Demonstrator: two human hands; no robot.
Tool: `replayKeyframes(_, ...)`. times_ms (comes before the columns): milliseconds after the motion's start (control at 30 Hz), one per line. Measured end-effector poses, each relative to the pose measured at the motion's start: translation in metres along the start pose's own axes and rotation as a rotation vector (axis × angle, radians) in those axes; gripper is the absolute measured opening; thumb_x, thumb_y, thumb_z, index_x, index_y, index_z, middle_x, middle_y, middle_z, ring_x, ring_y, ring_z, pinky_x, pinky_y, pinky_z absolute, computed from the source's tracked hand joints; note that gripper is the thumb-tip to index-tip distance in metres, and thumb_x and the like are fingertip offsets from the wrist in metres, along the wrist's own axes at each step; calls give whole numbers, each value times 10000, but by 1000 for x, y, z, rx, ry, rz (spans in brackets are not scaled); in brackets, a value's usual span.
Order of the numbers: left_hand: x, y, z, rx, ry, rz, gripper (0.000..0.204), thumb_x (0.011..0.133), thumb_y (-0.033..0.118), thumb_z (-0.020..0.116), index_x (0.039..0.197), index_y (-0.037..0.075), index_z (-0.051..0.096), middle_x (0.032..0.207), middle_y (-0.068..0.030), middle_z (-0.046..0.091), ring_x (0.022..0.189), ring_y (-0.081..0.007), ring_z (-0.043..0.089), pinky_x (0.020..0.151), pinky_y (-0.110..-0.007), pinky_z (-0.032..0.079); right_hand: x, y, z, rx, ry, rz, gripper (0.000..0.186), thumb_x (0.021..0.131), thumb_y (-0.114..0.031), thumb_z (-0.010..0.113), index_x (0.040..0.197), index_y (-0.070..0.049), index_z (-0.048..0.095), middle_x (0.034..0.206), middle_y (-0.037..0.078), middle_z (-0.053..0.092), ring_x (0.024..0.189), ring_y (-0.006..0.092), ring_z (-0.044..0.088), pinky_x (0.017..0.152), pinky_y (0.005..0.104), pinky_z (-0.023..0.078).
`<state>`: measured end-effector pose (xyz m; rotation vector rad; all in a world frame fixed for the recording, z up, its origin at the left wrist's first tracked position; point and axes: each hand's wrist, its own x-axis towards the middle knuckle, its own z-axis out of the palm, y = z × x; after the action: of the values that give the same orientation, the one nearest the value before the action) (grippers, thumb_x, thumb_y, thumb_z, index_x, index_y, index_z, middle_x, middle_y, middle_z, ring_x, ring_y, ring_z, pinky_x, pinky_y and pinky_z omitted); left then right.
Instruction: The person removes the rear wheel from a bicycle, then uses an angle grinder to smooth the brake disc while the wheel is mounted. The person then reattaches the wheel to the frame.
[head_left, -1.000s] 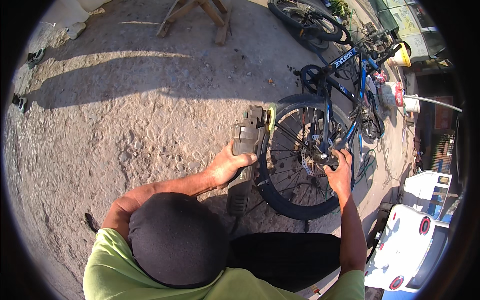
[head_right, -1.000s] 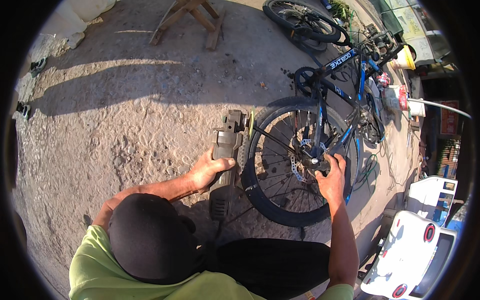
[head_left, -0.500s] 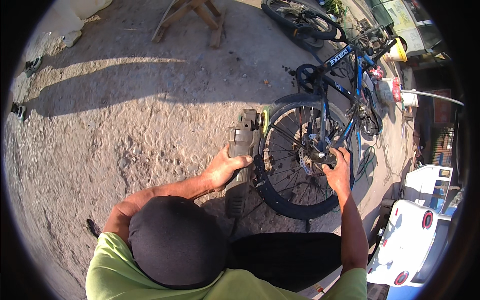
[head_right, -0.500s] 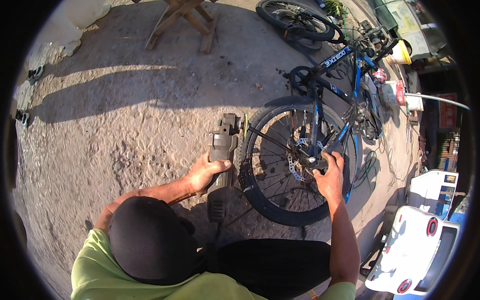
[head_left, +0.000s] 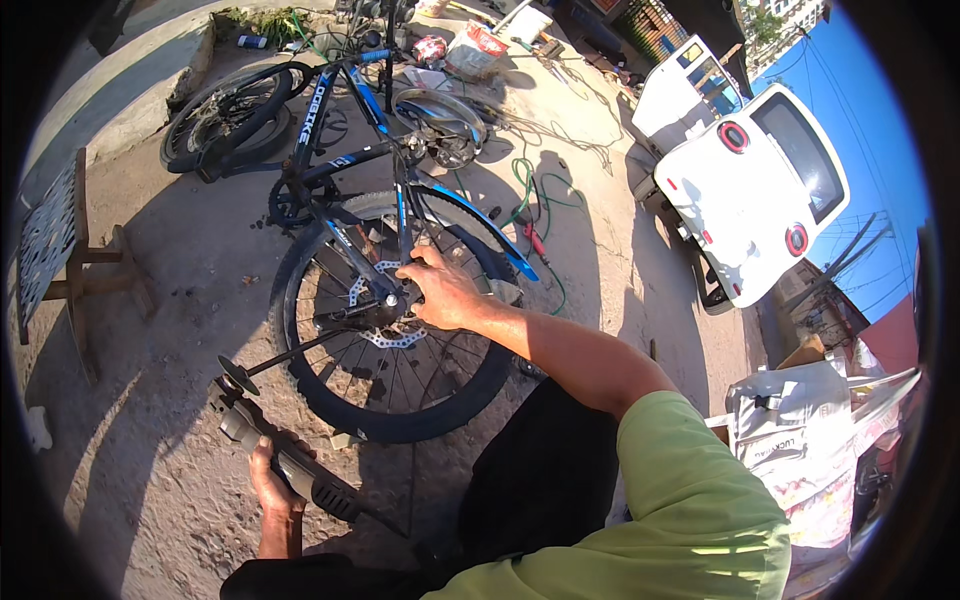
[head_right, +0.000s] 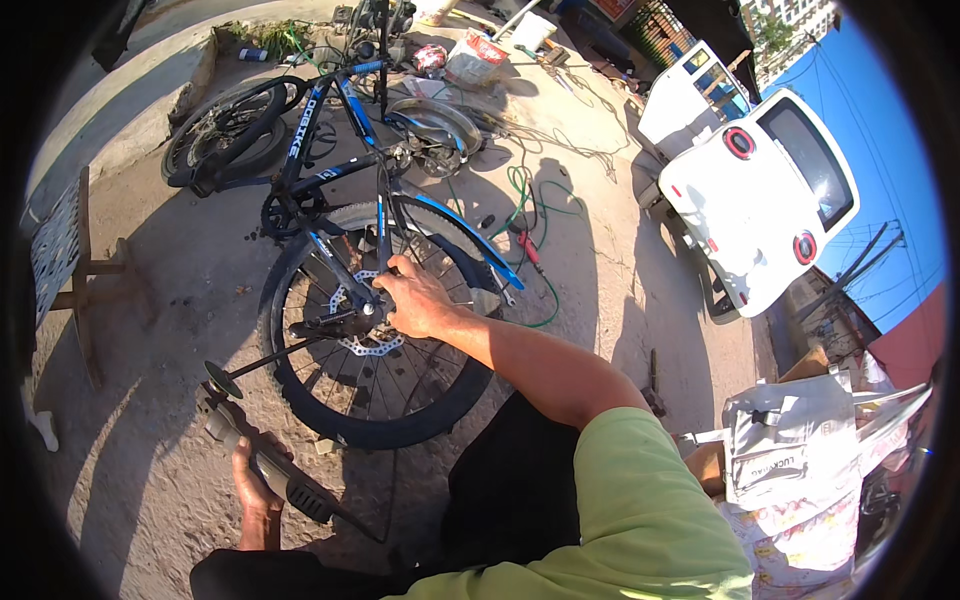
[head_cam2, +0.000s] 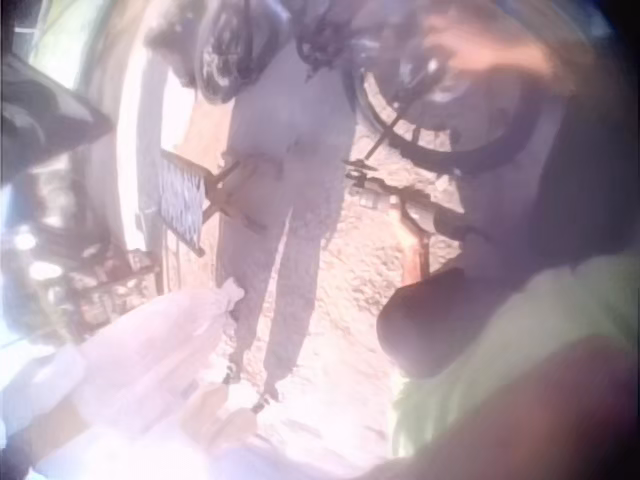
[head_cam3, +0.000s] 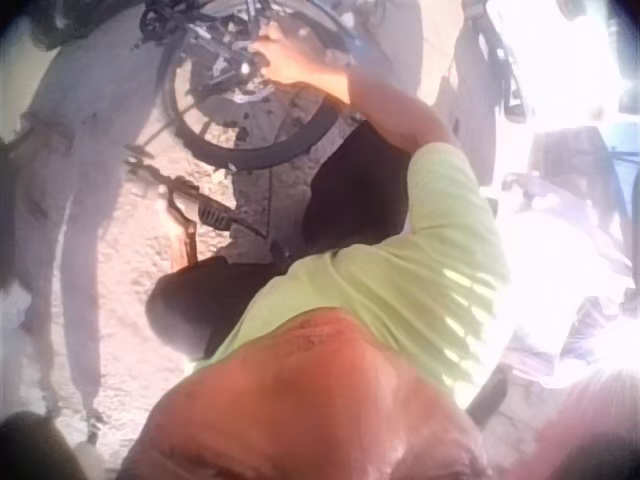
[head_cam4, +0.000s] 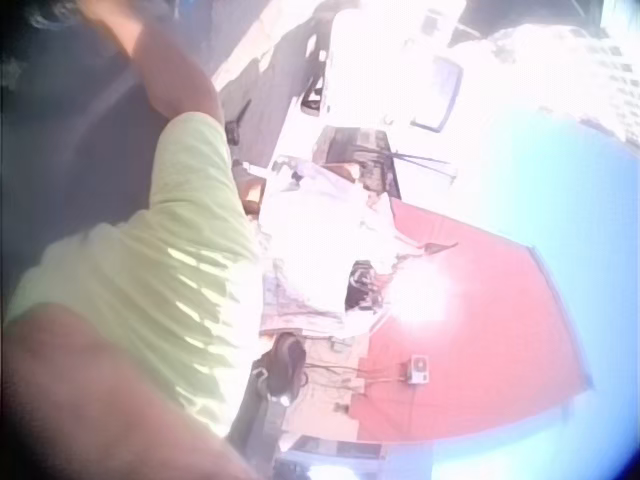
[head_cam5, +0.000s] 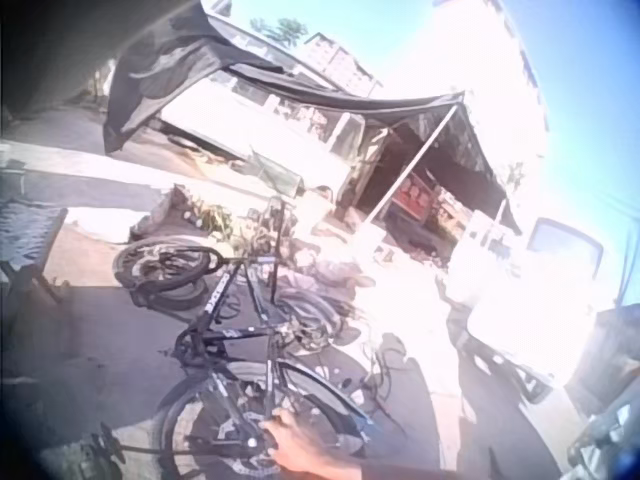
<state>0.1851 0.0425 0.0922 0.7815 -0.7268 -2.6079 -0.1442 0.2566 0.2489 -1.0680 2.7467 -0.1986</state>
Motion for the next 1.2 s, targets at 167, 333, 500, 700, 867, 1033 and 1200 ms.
replayKeyframes(167,-5,21,0,-42,9,21,501,911,393,715,1233,45,552,989,-149,691,816,-295,723,739,-456,637,20,-25,3,-65,16,-69,640,817,-154,854,1417,-140,630,1578,152,405,1393,394,528,1157,480,459)
replayKeyframes(333,1,26,-10,74,-69,-101,491,931,374,721,1261,64,531,1015,-153,715,851,-281,736,736,-453,633,6,-16,19,-79,25,-6,661,796,-65,854,1414,-101,622,1568,160,436,1397,382,532,1137,443,481)
replayKeyframes(500,-6,31,-13,57,-89,-42,452,930,320,720,1256,66,536,998,-136,703,836,-257,732,730,-440,633,12,-27,14,-88,38,-70,663,766,-37,856,1388,-89,631,1557,158,449,1401,387,524,1145,448,474)
replayKeyframes(700,-13,34,2,-20,-81,-47,413,940,276,694,1250,41,555,990,-135,712,829,-254,733,725,-421,630,15,-20,19,-98,39,-105,647,773,-40,841,1385,-70,633,1536,174,461,1396,396,522,1139,449,471)
replayKeyframes(867,-10,35,6,-8,-96,-29,440,942,256,680,1302,44,541,1005,-143,714,837,-256,741,731,-427,639,14,-21,17,-85,36,-96,647,772,-47,831,1388,-66,634,1521,170,469,1389,392,529,1133,443,475)
replayKeyframes(1033,-8,39,6,-6,-136,-48,492,944,256,681,1350,40,506,996,-143,705,834,-266,742,731,-434,637,14,-21,18,-98,46,-112,649,765,-27,821,1384,-61,627,1519,182,459,1374,395,542,1137,437,476)
replayKeyframes(1200,-6,41,6,-27,-161,-58,507,937,260,742,1319,37,493,1000,-147,688,841,-277,734,758,-447,632,13,-25,19,-94,56,-122,645,761,-24,820,1378,-60,633,1515,184,463,1375,395,541,1138,434,474)
